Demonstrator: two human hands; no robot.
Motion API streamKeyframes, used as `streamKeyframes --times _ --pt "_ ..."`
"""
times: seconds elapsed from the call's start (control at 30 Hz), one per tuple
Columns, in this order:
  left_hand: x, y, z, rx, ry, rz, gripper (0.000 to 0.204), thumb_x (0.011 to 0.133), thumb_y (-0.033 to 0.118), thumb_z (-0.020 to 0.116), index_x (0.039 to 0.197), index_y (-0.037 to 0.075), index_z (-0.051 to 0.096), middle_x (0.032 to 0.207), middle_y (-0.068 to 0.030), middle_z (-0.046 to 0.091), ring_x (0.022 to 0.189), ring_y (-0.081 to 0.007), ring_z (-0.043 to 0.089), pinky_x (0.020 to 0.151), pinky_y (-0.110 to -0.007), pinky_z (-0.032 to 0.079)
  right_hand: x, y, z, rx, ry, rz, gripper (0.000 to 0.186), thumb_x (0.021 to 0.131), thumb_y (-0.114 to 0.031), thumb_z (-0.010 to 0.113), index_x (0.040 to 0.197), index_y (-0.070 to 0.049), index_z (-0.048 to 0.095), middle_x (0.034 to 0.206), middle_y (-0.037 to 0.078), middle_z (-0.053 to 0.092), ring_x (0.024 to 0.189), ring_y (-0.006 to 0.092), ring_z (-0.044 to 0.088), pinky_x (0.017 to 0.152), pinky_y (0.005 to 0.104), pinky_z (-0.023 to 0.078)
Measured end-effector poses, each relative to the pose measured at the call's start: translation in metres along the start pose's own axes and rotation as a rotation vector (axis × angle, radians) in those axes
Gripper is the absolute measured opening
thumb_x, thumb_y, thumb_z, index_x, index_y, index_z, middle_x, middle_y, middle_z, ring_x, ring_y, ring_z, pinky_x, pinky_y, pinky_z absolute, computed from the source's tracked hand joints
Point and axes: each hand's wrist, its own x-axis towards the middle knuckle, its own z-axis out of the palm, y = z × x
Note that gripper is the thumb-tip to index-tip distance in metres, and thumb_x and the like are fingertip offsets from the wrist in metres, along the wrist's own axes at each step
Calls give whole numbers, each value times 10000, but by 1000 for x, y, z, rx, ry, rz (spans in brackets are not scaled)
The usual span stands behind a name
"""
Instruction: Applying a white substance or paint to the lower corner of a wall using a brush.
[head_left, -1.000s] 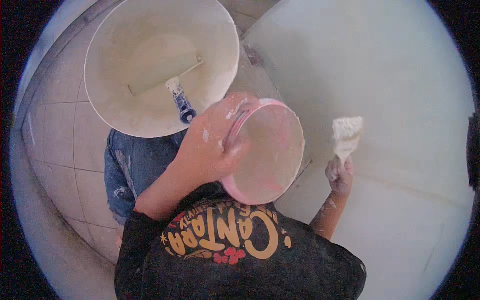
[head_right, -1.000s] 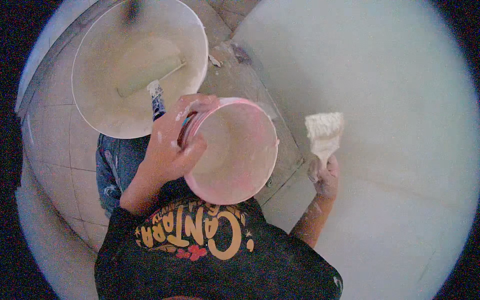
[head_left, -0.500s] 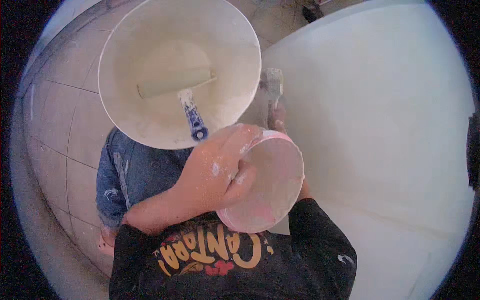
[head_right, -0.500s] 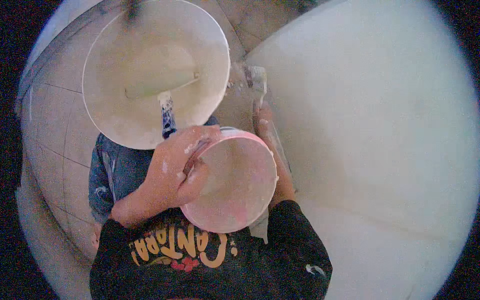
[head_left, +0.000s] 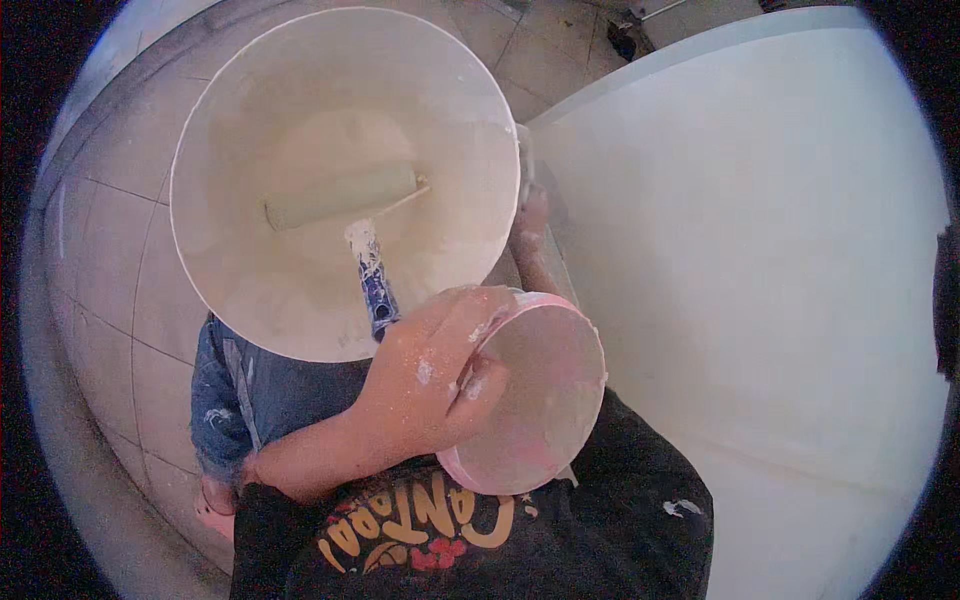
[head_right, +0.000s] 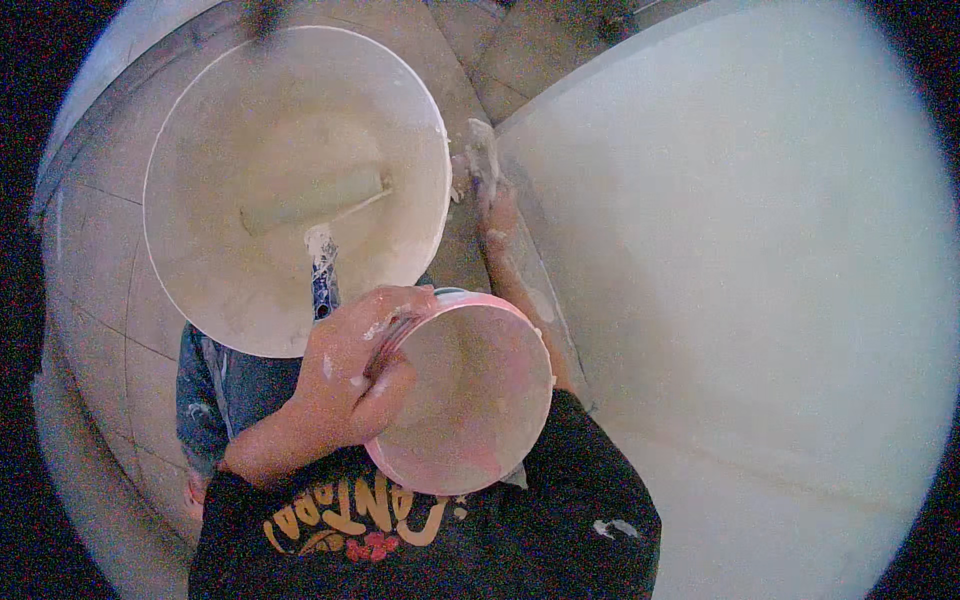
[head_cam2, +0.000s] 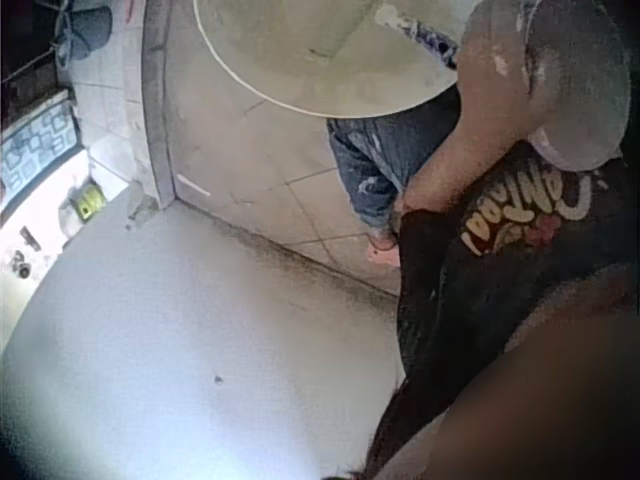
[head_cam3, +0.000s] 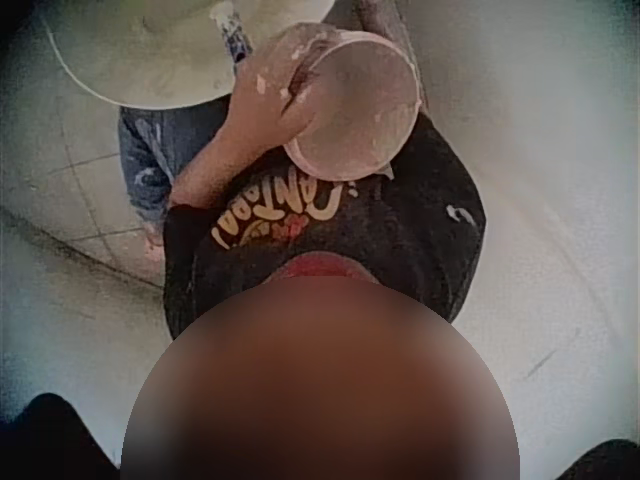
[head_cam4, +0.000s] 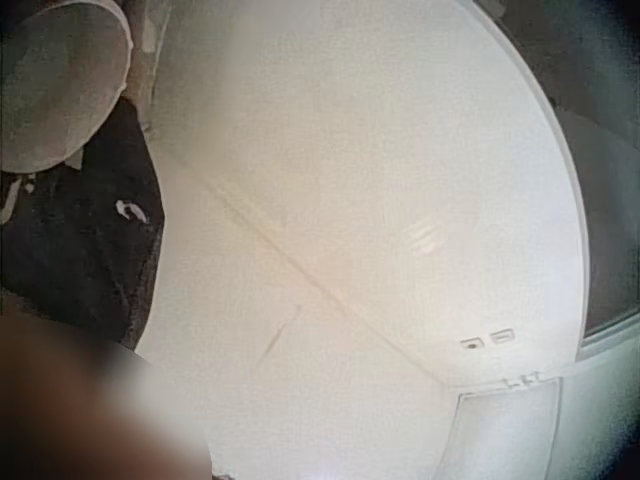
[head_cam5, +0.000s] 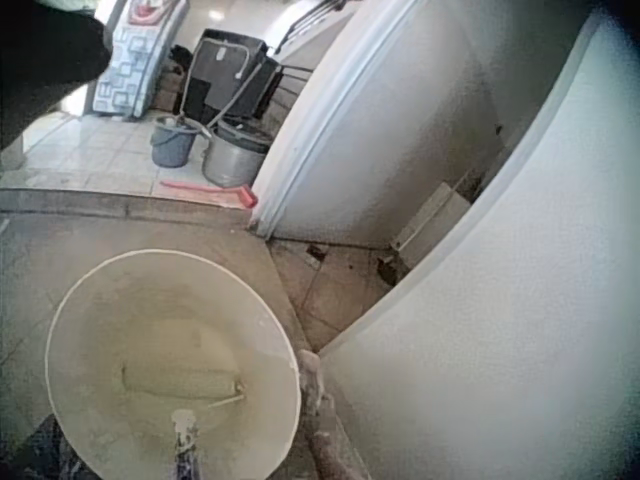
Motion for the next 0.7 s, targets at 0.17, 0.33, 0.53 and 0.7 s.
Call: streamKeyframes --times 0.17,0.33,0.53,0.7 --pt "-4 -9 9 -45 50 -2 402 685 44 580 1081 -16 542 935 -222 584 839 -411 575 744 -452 483 -39 -41 -97 57 -289 480 510 907 -464 529 1137 -12 591 986 247 640 865 403 630 769 465 480" --pt "-16 -32 12 -38 -44 -45 391 701 89 550 1082 5 561 1030 -203 627 928 -367 625 821 -400 494 -113 18 -72 55 -93 555 496 927 -488 484 1035 -26 629 795 192 648 726 349 618 673 463 474" --pt "-13 -25 15 -76 -11 0 379 714 109 556 1079 5 562 1042 -202 629 920 -363 628 818 -401 495 -110 45 -65 133 -165 576 503 939 -497 457 1018 -40 653 815 190 652 759 343 630 688 456 476" --pt "-10 -14 10 -88 22 20 404 667 34 597 1064 -16 549 946 -214 582 830 -393 581 715 -435 492 -90 43 -47 91 -124 522 499 941 -492 459 1010 -39 655 808 182 650 755 327 629 683 451 476"
